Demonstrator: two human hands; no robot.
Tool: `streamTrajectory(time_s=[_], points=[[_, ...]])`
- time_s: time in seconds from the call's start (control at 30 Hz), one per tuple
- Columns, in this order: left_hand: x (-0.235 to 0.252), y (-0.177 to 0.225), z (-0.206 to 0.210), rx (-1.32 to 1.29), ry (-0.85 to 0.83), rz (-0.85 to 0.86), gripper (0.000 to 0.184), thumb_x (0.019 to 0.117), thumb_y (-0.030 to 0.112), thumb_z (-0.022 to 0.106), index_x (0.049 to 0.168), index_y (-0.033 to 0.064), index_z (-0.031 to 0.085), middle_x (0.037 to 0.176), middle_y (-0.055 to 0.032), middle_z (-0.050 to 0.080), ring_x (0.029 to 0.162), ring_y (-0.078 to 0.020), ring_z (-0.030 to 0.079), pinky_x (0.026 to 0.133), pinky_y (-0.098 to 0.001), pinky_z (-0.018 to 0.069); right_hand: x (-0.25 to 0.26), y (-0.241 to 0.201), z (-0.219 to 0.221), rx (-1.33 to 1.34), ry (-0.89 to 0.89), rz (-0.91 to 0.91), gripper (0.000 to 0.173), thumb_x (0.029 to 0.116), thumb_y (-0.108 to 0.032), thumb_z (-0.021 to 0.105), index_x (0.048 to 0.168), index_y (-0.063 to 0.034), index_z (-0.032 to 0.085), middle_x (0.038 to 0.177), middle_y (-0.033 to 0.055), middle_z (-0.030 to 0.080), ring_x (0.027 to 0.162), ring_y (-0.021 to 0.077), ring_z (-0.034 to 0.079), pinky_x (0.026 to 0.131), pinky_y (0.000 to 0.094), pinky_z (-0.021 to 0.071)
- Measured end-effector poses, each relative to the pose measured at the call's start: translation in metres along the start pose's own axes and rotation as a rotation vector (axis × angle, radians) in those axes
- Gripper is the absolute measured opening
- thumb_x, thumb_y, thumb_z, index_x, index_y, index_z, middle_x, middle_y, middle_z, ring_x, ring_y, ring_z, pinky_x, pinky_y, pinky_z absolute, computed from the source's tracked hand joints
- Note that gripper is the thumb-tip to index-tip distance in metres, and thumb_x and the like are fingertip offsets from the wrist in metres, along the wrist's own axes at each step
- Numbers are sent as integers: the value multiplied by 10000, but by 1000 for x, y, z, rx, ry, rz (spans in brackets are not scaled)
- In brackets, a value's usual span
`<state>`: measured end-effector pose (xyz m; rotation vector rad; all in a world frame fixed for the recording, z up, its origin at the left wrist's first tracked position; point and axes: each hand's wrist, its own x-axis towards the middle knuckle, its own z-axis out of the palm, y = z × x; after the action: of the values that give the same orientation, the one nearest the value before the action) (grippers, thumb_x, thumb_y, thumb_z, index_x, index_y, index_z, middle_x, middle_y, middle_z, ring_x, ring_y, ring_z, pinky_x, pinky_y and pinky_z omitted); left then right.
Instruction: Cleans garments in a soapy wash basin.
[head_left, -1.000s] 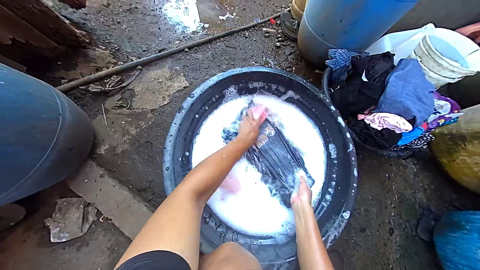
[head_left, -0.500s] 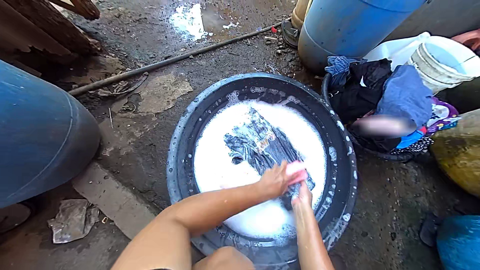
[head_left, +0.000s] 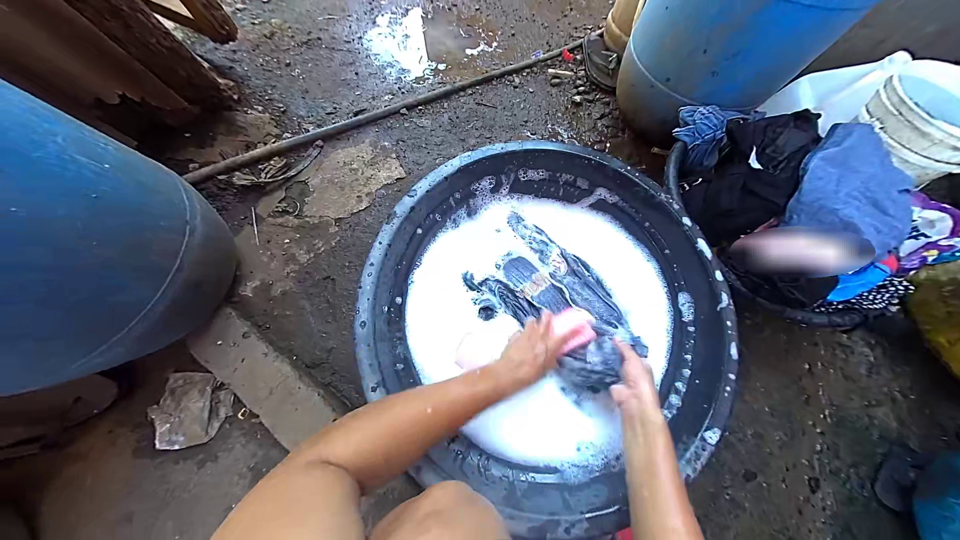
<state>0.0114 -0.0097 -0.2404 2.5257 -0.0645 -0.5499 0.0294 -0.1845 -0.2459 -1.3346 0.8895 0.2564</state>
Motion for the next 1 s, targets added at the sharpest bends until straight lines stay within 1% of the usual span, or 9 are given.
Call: streamTrajectory(time_s=[0.17,0.27,0.37,0.53,0.67,0.73,0.8,0.9,1.0], points=[[41,-99,-72,-2,220,-360,617,959,186,652,1545,234,465,1526,-366,365,1237,-570,538,909,-708,493,-14,-55,-32,361,-327,-69,241,1079,-231,362,1076,-114,572,868,17,709,785,111,715,677,329,626],[36,-94,-96,-458,320,-268,711,968,166,642,1608,149,334,1412,-354,493,1175,-488,582,969,-638,471,16,-42,-35,297,-311,-61,387,1099,-388,318,1311,-124,505,1114,61,659,992,164,669,826,401,587],[34,-61,-93,-867,394,-23,863,947,92,566,1658,240,102,1282,-256,592,881,-273,641,760,-454,542,34,-41,-26,185,-173,-28,448,1104,-343,386,1457,-71,424,1343,126,572,1173,206,590,969,413,512],[33,2,-122,-1198,234,441,864,907,381,539,1599,110,99,1229,-77,674,997,-136,703,853,-318,599,-20,-129,-22,-442,-709,-383,361,1040,-88,486,1383,23,476,1070,70,675,925,90,672,857,294,579],[37,66,-168,-1301,-8,773,592,904,466,546,1344,70,520,1254,-96,719,1195,-228,677,998,-390,567,-70,-217,-16,-913,-850,-942,226,1031,-206,554,991,-50,713,784,-50,680,703,-22,623,693,224,557],[29,99,-189,-1251,-33,761,313,940,322,411,1101,152,619,994,5,776,940,-119,739,828,-309,610,-93,-250,-16,-1027,-769,-1134,290,1048,-258,541,917,-58,706,708,-61,603,627,-30,531,622,223,475],[15,128,-215,-1179,-22,690,291,990,191,277,934,247,558,793,132,713,744,11,686,688,-207,583,-107,-272,-16,-1014,-678,-1286,314,1049,-281,544,839,-84,667,651,-94,524,572,-54,457,567,189,410],[-3,168,-262,-1033,-68,641,322,1053,190,208,1000,206,525,804,99,666,745,-5,660,692,-203,569,-118,-293,-13,-717,-609,-1348,262,1019,-279,603,809,-132,658,672,-137,566,609,-75,523,607,168,468],[-31,204,-300,-860,40,623,295,1068,49,314,941,125,569,783,57,636,737,-11,643,702,-182,565,-134,-314,-9,-389,-790,-1182,139,1024,-223,600,955,-122,667,816,-90,688,754,12,672,732,240,593]])
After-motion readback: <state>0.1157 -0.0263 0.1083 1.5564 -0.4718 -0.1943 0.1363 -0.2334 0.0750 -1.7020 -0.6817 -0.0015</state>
